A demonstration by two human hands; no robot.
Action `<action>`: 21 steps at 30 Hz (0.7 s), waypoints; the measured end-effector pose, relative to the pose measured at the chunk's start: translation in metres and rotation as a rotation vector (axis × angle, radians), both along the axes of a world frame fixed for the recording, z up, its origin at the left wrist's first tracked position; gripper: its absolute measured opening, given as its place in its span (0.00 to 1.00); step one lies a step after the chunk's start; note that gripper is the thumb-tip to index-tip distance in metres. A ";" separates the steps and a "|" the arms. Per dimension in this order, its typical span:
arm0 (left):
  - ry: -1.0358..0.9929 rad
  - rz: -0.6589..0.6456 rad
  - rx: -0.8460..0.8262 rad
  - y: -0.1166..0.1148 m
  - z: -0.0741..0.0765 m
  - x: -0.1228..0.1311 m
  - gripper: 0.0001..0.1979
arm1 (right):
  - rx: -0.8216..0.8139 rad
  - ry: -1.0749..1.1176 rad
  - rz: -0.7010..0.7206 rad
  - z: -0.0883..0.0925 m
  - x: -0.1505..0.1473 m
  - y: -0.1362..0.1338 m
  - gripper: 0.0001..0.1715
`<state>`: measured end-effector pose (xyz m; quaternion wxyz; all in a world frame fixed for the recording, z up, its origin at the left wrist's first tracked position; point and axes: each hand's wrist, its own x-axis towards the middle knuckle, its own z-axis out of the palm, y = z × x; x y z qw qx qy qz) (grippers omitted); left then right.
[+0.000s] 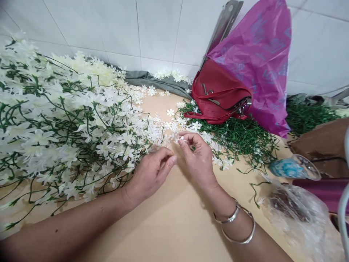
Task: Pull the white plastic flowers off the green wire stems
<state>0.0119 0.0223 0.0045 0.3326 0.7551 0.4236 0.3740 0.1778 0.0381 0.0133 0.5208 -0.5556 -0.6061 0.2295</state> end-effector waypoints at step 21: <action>0.112 -0.049 0.091 0.003 -0.003 0.001 0.06 | -0.169 -0.361 0.035 0.004 0.001 0.064 0.05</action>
